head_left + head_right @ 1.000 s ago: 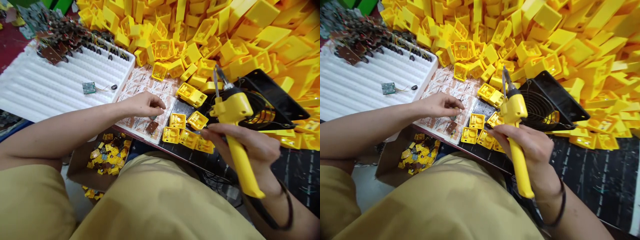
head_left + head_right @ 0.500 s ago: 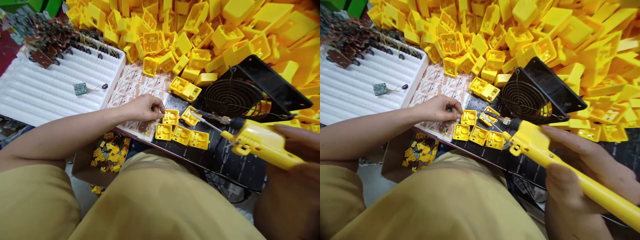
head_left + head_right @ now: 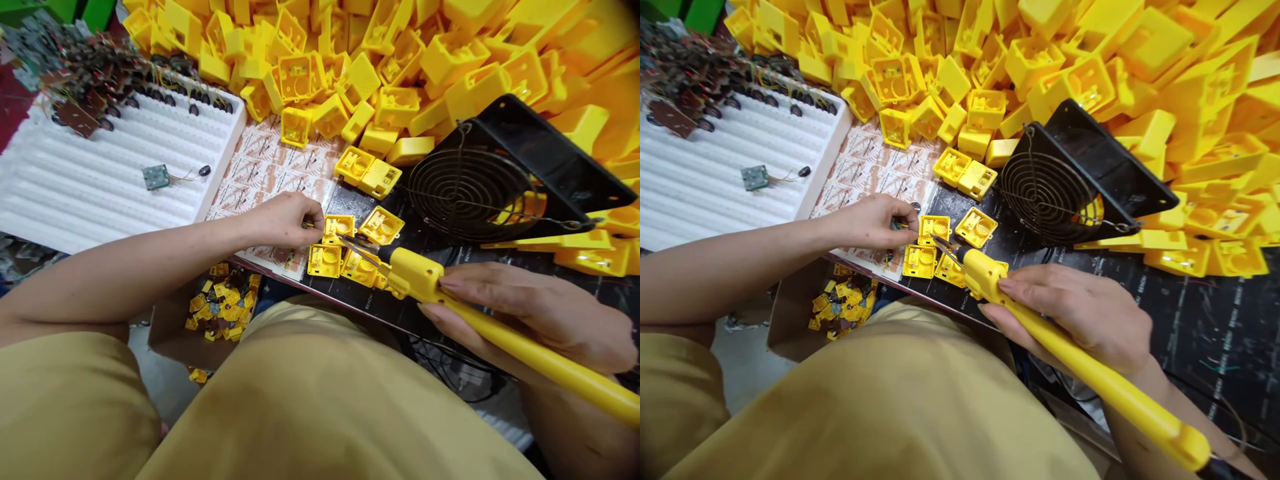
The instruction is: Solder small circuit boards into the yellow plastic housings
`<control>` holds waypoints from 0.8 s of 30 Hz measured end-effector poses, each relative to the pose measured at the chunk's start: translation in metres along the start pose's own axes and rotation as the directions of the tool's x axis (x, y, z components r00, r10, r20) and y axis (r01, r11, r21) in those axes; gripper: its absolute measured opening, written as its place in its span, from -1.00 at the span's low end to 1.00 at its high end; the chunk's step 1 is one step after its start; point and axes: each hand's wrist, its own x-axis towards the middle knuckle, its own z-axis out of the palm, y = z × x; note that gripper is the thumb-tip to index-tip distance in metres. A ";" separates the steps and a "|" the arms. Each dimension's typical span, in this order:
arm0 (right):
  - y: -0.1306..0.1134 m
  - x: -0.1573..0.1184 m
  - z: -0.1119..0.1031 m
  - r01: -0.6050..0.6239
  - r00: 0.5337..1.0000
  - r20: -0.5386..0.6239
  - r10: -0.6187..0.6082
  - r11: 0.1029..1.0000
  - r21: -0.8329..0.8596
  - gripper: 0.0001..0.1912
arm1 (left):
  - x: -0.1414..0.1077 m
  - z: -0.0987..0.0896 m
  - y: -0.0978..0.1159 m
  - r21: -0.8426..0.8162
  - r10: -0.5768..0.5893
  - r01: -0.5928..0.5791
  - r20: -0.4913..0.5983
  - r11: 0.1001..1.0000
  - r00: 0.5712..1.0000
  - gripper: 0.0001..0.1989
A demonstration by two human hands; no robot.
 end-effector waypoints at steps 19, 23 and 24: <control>0.013 0.024 -0.014 0.149 0.981 0.129 -0.142 0.988 -0.048 -0.93 | 0.002 -0.004 0.008 0.019 -0.050 0.049 0.058 0.999 0.997 -0.82; 0.015 0.013 -0.014 0.059 0.987 0.150 -0.054 0.998 -0.028 -0.84 | 0.003 -0.003 0.006 0.020 -0.028 0.027 0.043 0.999 0.999 -0.82; 0.015 0.014 -0.013 0.056 0.989 0.141 -0.054 0.998 -0.010 -0.84 | 0.003 -0.003 0.005 0.025 -0.015 0.014 0.036 1.000 0.999 -0.83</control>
